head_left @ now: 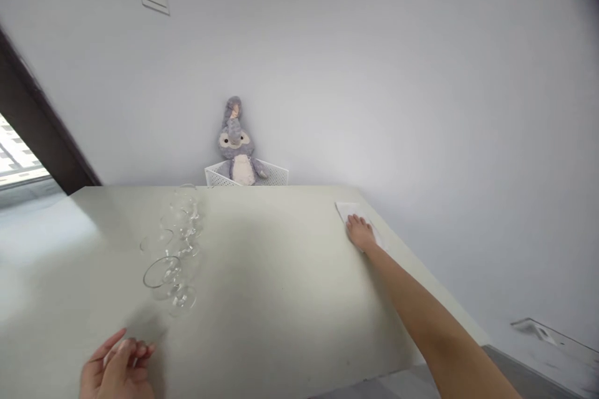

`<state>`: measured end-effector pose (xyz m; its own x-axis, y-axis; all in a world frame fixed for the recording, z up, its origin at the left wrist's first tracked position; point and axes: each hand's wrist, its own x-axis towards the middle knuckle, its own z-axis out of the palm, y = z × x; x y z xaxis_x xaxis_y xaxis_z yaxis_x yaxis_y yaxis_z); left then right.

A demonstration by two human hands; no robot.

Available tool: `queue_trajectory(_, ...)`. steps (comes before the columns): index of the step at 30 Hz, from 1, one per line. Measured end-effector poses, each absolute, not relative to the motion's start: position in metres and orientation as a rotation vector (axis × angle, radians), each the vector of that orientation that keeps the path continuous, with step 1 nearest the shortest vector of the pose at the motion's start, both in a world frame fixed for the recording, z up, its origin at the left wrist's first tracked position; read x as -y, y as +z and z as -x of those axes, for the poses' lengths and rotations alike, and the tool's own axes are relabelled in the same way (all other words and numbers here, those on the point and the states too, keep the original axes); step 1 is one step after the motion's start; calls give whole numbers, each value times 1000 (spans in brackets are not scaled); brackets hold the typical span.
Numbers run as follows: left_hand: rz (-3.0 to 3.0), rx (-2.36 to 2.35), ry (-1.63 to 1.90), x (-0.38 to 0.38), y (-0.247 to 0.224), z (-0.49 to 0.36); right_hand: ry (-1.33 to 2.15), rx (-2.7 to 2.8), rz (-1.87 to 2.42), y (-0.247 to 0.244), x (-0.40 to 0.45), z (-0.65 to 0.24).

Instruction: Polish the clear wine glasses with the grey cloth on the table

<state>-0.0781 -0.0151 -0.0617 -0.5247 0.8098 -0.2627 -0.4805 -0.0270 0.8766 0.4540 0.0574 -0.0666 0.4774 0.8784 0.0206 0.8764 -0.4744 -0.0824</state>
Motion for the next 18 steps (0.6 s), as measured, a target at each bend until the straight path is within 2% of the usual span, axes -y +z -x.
queue_trajectory(2, -363, -1185, 1692, 27, -47, 63, 54, 1707, 2540, -68, -60, -418)
queue_trajectory(7, -136, -993, 1347, 29, -30, 48, 151, 2125, 2190, -65, -55, -308)
queue_trajectory(11, -100, -893, 1359, 16, -26, 47, 286, 2474, 1731, -55, -8, -232)
queue_trajectory(14, -107, -873, 1354, 9, -19, 43, 390, 2556, 1426, -46, 47, -210)
queue_trajectory(18, -129, -910, 1313, -1, -12, 42, 376, 2336, 1566, -47, 113, -237)
